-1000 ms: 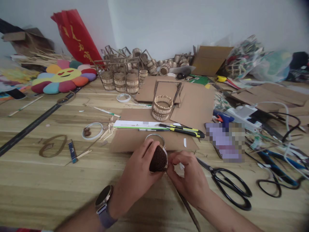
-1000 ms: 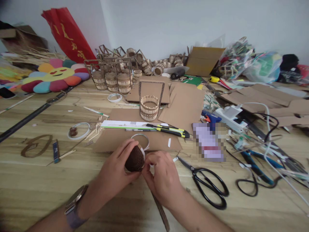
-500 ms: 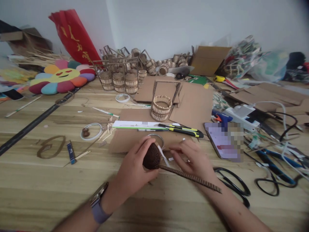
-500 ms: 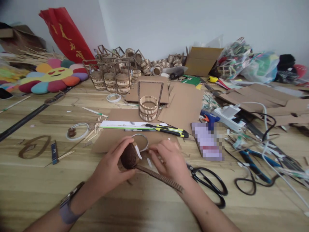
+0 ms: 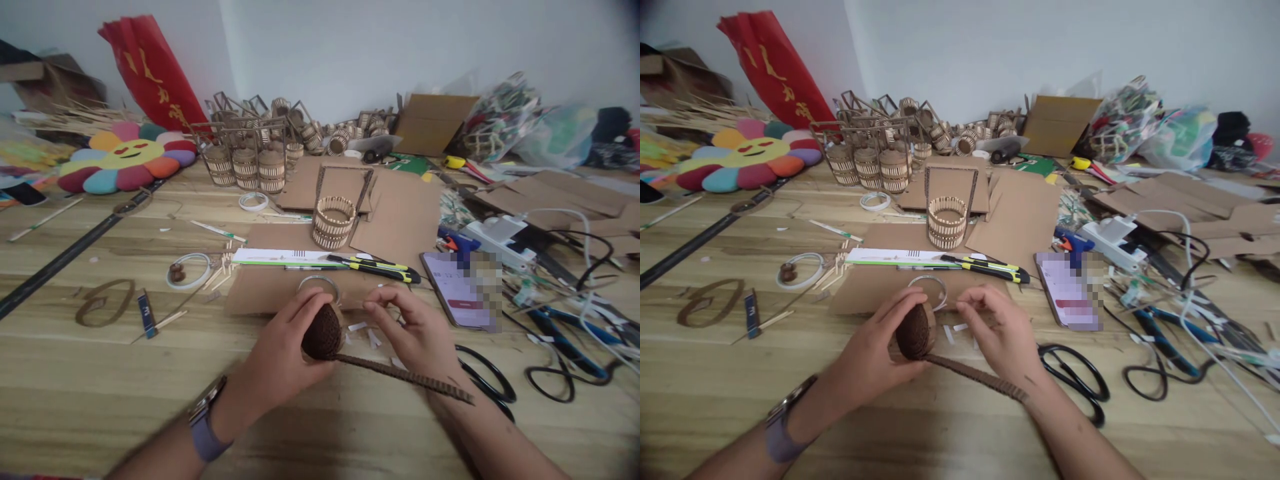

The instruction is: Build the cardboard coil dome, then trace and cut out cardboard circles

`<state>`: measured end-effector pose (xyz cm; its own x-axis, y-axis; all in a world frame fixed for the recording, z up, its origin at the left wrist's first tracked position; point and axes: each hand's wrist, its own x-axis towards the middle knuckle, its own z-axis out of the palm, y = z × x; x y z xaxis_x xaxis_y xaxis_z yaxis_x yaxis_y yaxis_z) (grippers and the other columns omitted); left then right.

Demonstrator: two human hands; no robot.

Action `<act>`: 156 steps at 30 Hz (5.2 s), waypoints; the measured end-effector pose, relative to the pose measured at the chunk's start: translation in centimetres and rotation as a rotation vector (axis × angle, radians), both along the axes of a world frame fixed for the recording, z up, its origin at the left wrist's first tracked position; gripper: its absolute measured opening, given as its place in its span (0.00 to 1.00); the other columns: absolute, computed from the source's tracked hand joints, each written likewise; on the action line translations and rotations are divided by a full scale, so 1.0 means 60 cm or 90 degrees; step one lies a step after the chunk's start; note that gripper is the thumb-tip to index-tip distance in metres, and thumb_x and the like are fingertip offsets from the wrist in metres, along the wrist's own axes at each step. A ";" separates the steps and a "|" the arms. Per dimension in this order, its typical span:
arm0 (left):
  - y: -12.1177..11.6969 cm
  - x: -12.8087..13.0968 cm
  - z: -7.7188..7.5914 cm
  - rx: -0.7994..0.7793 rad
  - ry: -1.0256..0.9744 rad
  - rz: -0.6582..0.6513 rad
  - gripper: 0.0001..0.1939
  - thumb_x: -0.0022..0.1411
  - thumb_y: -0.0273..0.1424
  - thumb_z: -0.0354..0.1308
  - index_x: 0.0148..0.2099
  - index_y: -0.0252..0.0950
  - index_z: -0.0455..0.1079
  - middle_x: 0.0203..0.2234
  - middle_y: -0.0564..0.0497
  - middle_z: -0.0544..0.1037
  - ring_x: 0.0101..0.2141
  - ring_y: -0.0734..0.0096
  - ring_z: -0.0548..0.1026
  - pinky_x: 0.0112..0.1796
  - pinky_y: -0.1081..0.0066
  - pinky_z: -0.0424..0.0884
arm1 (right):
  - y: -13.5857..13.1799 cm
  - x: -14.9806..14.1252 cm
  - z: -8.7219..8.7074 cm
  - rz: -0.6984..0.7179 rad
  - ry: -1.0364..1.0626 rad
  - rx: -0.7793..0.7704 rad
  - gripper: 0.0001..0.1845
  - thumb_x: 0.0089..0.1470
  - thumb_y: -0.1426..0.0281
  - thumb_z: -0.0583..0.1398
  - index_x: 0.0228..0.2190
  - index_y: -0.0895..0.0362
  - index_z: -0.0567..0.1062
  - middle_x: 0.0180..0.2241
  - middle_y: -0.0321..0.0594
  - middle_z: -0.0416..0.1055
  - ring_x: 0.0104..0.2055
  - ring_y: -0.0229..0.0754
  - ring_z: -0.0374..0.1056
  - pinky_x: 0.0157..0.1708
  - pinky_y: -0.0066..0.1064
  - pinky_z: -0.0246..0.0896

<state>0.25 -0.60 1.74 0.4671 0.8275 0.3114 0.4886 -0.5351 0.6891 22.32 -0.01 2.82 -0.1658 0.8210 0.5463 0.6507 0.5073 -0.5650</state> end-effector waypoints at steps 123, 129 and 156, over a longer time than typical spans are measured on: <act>-0.006 0.009 -0.015 0.122 0.122 0.077 0.45 0.50 0.22 0.64 0.67 0.37 0.48 0.62 0.34 0.66 0.58 0.43 0.68 0.55 0.44 0.68 | -0.016 -0.049 -0.008 0.086 0.247 -0.512 0.23 0.46 0.49 0.64 0.17 0.55 0.70 0.15 0.31 0.62 0.19 0.36 0.58 0.21 0.27 0.54; -0.011 0.011 -0.021 0.118 0.110 0.092 0.50 0.53 0.20 0.62 0.71 0.39 0.37 0.66 0.32 0.59 0.61 0.45 0.65 0.56 0.44 0.68 | -0.024 -0.059 -0.013 0.048 0.177 -0.388 0.19 0.51 0.58 0.60 0.15 0.53 0.66 0.15 0.32 0.61 0.19 0.37 0.56 0.21 0.28 0.50; -0.018 0.022 -0.027 0.164 0.105 0.152 0.49 0.53 0.23 0.67 0.69 0.39 0.43 0.61 0.34 0.67 0.59 0.44 0.69 0.55 0.45 0.70 | -0.030 -0.063 -0.020 0.091 0.092 -0.378 0.18 0.56 0.59 0.55 0.19 0.53 0.64 0.16 0.31 0.60 0.19 0.36 0.57 0.20 0.26 0.50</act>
<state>1.59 -1.69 0.11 0.3324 0.8235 0.4598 0.7130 -0.5385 0.4491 18.53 -1.79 1.60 -0.2545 0.9667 0.0281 0.4960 0.1554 -0.8543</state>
